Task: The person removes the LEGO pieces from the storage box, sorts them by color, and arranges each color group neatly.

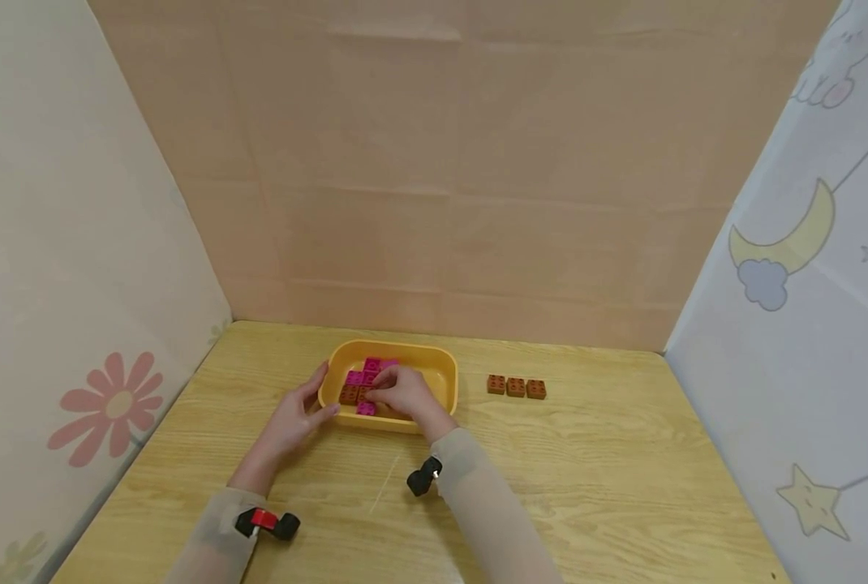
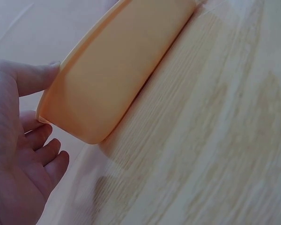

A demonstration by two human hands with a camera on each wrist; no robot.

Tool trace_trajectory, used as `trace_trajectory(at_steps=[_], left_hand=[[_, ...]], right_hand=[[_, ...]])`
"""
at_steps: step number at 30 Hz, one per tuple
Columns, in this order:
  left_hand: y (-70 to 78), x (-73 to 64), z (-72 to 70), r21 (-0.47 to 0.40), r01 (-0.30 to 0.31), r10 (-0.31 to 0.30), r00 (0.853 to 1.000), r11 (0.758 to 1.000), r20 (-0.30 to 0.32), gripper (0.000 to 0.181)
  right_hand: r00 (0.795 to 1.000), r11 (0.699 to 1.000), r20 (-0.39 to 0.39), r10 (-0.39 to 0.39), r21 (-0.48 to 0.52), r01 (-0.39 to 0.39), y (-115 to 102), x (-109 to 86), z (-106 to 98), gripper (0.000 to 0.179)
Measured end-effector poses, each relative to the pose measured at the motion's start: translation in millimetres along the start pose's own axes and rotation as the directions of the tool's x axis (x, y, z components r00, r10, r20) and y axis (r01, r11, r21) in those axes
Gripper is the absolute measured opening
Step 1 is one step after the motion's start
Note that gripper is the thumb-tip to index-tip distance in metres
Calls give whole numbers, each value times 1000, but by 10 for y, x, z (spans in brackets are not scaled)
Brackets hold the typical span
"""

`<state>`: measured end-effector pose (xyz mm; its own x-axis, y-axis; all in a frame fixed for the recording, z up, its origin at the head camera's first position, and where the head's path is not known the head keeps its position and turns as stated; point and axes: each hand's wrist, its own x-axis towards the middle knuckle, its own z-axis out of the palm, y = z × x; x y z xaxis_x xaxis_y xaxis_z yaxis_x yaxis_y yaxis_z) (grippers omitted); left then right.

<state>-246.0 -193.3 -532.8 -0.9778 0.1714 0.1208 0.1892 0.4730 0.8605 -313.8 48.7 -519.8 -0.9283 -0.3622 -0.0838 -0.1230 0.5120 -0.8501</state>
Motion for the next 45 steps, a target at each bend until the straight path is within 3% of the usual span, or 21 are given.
trace_trajectory(at_steps=[11, 22, 29, 40, 45], left_hand=[[-17, 2, 19, -23, -18, 17, 1000, 1000, -5, 84], [-28, 12, -2, -26, 4, -4, 1000, 1000, 3, 87], [-52, 4, 6, -26, 2, -2, 1000, 1000, -2, 86], [-36, 1, -4, -13, 17, -17, 1000, 1000, 8, 86], [-34, 3, 0, -22, 13, -13, 1000, 1000, 9, 86]], right_hand=[[1000, 1000, -13, 18, -15, -19, -11, -32, -4, 26], [1000, 1000, -26, 17, -24, -18, -33, -59, -31, 20], [1000, 994, -11, -23, -106, 22, 10, -119, -139, 21], [985, 978, 142, -101, -166, 125, 74, -114, -240, 42], [986, 975, 140, -88, -191, 114, 84, -91, -227, 38]])
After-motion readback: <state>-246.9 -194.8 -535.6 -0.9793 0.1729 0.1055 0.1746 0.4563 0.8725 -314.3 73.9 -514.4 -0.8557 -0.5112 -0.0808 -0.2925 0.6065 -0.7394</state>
